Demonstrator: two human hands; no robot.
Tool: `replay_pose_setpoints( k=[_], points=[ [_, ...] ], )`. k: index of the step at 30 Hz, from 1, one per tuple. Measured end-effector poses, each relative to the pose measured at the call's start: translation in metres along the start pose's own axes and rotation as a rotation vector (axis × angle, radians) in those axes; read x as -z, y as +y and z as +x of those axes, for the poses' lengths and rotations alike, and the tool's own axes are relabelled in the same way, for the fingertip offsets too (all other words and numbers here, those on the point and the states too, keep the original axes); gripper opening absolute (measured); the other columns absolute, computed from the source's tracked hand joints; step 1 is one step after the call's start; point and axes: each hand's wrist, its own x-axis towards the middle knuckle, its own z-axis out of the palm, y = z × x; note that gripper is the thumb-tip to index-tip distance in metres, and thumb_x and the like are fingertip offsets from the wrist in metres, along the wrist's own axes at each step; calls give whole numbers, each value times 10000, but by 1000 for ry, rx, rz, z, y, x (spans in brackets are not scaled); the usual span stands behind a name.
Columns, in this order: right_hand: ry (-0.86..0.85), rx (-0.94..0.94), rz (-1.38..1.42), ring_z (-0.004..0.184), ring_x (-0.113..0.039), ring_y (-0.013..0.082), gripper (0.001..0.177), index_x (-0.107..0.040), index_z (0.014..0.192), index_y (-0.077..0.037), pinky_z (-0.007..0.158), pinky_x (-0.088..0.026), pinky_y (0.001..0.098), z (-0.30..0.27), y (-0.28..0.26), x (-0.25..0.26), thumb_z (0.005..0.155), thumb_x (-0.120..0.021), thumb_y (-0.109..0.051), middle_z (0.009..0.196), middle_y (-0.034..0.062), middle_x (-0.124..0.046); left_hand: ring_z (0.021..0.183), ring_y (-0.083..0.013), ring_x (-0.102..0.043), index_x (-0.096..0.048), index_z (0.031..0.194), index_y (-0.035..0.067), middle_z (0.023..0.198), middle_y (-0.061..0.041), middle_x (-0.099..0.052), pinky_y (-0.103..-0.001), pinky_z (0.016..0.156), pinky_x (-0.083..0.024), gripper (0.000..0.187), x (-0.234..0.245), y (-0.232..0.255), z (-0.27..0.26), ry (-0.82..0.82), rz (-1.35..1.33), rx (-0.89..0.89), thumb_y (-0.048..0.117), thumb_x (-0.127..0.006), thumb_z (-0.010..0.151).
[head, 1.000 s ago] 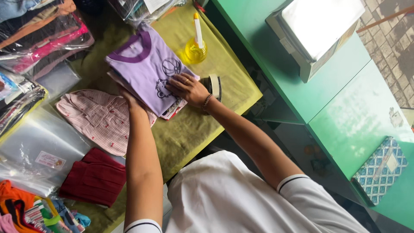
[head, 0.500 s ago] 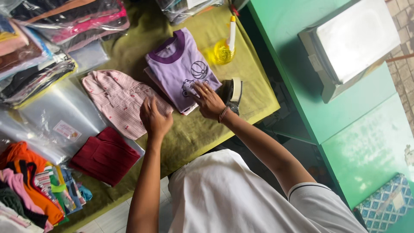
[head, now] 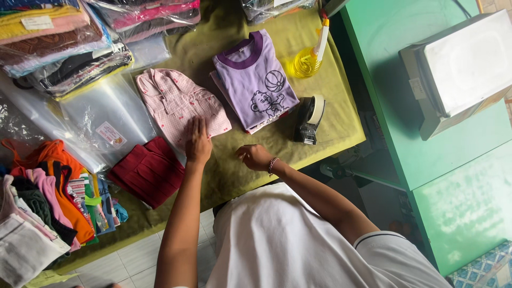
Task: The person sorts through stacks of folded clothing on a table and sprays individual items with a liquid from a yellow spray bottle by hand.
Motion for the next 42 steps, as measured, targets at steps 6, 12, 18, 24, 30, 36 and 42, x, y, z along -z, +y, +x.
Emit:
replay_pose_setpoints(
  k=[6,12,18,24,30,36,42],
  points=[
    [-174,-467,1373,1232,-658,338,494,-588,1335,24,1065,-520,464,1,36,-18,975,-391,-251,1338,230,-659,1235,-430,-640,-578,1430,6,1325,-283,-651,-485,1029,-508,582,13,33,-51,-265,-234,46,108,-613,858],
    [-12,-638,1590,1109,-705,404,877,-572,1413,8,972,-559,518,19,15,-13,860,-730,-654,1264,258,-687,1391,-415,-506,-525,1472,25,1495,-248,-522,-457,1142,-427,661,-19,68,-144,-372,-327,-31,111,-640,826],
    [74,-48,68,1134,-671,429,885,-530,1359,-195,967,-547,550,58,-21,1,627,-954,-457,1199,161,-717,1427,-382,-468,-487,1493,65,1497,-196,-511,-459,1169,-396,719,-25,74,-174,-368,-250,-62,158,-707,815],
    [189,128,-557,781,-741,355,446,-615,1144,-126,661,-626,473,90,-12,-26,755,-755,-293,962,109,-694,1428,-402,-457,-466,1511,48,1557,-208,-456,-469,1193,-357,816,-49,76,-181,-312,-125,-111,297,-729,779],
    [95,-61,-517,871,-751,374,569,-600,1179,-157,761,-616,523,129,-22,5,757,-786,-492,872,125,-722,1428,-346,-479,-536,1456,68,1578,-157,-464,-438,1180,-394,831,-48,87,-184,-249,-4,-72,320,-794,708],
    [439,247,-435,828,-720,451,512,-506,1346,-146,677,-623,525,139,-45,48,857,-571,-7,1161,195,-605,1385,-358,-524,-552,1445,81,1535,-154,-510,-454,1147,-413,873,-79,82,-194,-161,-4,-65,326,-822,652],
    [292,527,-527,754,-730,386,692,-568,1293,-106,630,-619,487,55,-99,27,711,-827,-377,1080,185,-632,1360,-387,-536,-567,1432,51,1492,-188,-543,-475,1145,-401,876,-80,87,-193,-157,-26,-47,293,-824,630]
  ],
)
